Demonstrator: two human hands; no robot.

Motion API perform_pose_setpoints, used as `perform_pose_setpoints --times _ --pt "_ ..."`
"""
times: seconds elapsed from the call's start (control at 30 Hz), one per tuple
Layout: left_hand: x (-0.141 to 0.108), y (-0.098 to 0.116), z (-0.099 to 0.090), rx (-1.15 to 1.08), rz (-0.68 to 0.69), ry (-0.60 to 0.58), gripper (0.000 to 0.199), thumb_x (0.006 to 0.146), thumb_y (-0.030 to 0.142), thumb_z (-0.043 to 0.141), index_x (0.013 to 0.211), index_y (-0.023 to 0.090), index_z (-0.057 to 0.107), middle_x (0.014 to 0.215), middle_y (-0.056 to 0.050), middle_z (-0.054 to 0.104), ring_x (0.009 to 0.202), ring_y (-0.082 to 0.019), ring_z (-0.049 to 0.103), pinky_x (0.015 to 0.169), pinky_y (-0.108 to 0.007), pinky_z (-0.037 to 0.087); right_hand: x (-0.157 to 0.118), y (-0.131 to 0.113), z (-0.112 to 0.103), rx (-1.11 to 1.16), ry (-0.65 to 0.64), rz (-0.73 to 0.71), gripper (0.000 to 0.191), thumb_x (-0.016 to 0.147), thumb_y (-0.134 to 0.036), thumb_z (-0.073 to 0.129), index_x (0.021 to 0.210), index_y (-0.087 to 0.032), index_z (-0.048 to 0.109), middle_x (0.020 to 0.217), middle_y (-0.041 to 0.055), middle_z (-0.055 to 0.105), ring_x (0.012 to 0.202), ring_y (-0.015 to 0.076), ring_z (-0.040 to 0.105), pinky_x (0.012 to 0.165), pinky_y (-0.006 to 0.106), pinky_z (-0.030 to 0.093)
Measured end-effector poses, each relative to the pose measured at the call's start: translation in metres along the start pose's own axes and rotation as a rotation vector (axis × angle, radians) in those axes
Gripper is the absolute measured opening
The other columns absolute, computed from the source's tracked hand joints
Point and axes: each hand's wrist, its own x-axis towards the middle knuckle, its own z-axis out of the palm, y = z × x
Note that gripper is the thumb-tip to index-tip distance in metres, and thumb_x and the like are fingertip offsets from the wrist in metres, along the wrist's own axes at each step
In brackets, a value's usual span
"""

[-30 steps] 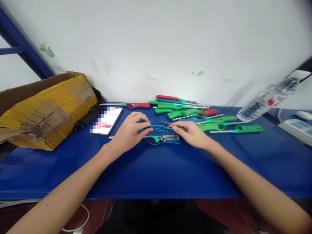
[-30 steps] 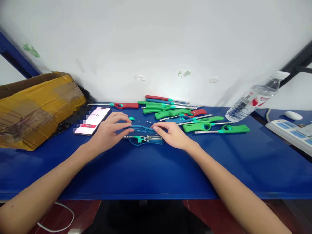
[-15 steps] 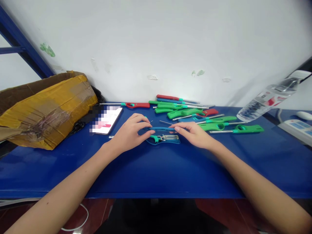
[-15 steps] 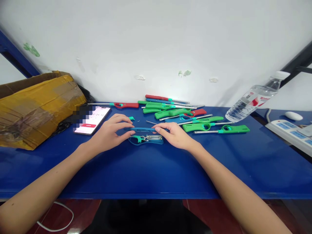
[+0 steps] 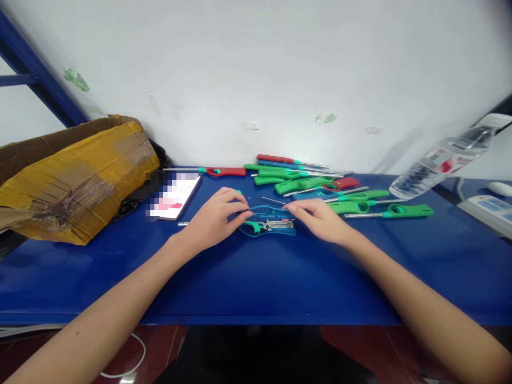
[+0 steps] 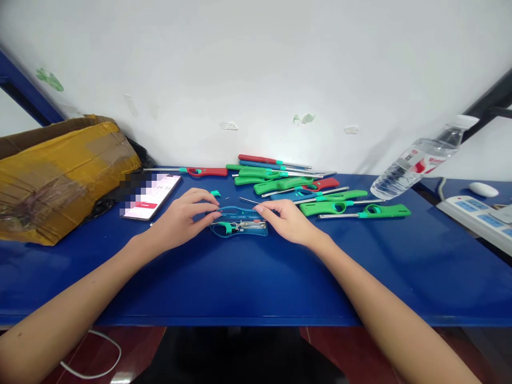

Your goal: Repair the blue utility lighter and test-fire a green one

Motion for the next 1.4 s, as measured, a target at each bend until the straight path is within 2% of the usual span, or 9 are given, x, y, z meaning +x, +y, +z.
perform_pose_setpoints --times 0.13,0.3,0.43,0.5,0.63,0.77,0.97,1.4 --pt "-0.001 0.000 0.002 0.043 -0.065 -0.006 0.019 0.095 0.032 0.057 0.101 0.017 0.068 0.101 -0.008 0.067 0.101 -0.023 0.058 0.090 -0.040 0.050 0.001 0.003 -0.001 0.011 0.030 0.023 0.051 0.093 -0.059 0.046 0.074 -0.017 0.068 0.070 0.0015 0.064 0.070 0.0190 0.059 0.067 0.028 0.045" --pt "-0.005 0.003 0.009 0.141 -0.185 -0.061 0.035 0.095 0.039 0.055 0.119 0.013 0.060 0.116 -0.013 0.064 0.111 -0.027 0.056 0.095 -0.044 0.050 0.004 0.010 -0.002 -0.029 0.110 0.073 0.048 0.092 -0.057 0.047 0.079 -0.017 0.071 0.071 0.0020 0.069 0.071 0.0220 0.064 0.067 0.030 0.046" --pt "-0.005 0.014 0.013 0.204 -0.264 -0.038 0.040 0.095 0.040 0.054 0.121 0.010 0.060 0.118 -0.017 0.063 0.112 -0.030 0.056 0.093 -0.047 0.051 0.004 0.014 -0.005 -0.093 0.167 0.136 0.047 0.094 -0.052 0.046 0.078 -0.016 0.072 0.074 0.0039 0.074 0.072 0.0234 0.067 0.065 0.030 0.046" --pt "-0.004 0.019 0.014 0.176 -0.224 -0.063 0.039 0.094 0.040 0.055 0.120 0.012 0.062 0.116 -0.015 0.064 0.112 -0.030 0.055 0.095 -0.048 0.051 0.005 0.015 -0.006 -0.087 0.190 0.155 0.046 0.095 -0.049 0.046 0.082 -0.015 0.073 0.077 0.0046 0.076 0.075 0.0246 0.069 0.068 0.031 0.048" --pt "-0.004 0.025 0.015 0.059 -0.058 -0.221 0.042 0.093 0.045 0.057 0.125 0.018 0.062 0.125 -0.014 0.059 0.120 -0.030 0.051 0.102 -0.049 0.046 0.006 0.015 -0.007 -0.048 0.213 0.154 0.041 0.093 -0.047 0.049 0.094 -0.016 0.075 0.088 0.0046 0.078 0.084 0.0276 0.071 0.076 0.035 0.051" --pt "-0.005 0.025 0.022 0.030 -0.025 -0.317 0.050 0.092 0.050 0.056 0.134 0.023 0.057 0.134 -0.016 0.053 0.128 -0.033 0.045 0.104 -0.053 0.043 0.007 0.013 -0.007 -0.029 0.207 0.148 0.040 0.092 -0.047 0.051 0.095 -0.016 0.075 0.094 0.0057 0.077 0.089 0.0290 0.071 0.076 0.036 0.052" --pt "-0.004 0.024 0.023 0.028 -0.021 -0.333 0.049 0.093 0.049 0.056 0.134 0.023 0.057 0.135 -0.016 0.051 0.129 -0.034 0.044 0.105 -0.054 0.042 0.006 0.013 -0.009 -0.054 0.202 0.129 0.036 0.093 -0.045 0.051 0.093 -0.018 0.075 0.089 0.0045 0.078 0.085 0.0272 0.072 0.076 0.035 0.051" --pt "-0.002 0.027 0.016 0.014 0.010 -0.330 0.040 0.094 0.045 0.056 0.127 0.024 0.063 0.133 -0.014 0.053 0.128 -0.031 0.045 0.106 -0.050 0.042 0.005 0.014 -0.007 -0.059 0.195 0.131 0.035 0.093 -0.045 0.051 0.094 -0.019 0.074 0.095 0.0041 0.077 0.090 0.0271 0.071 0.080 0.035 0.051"
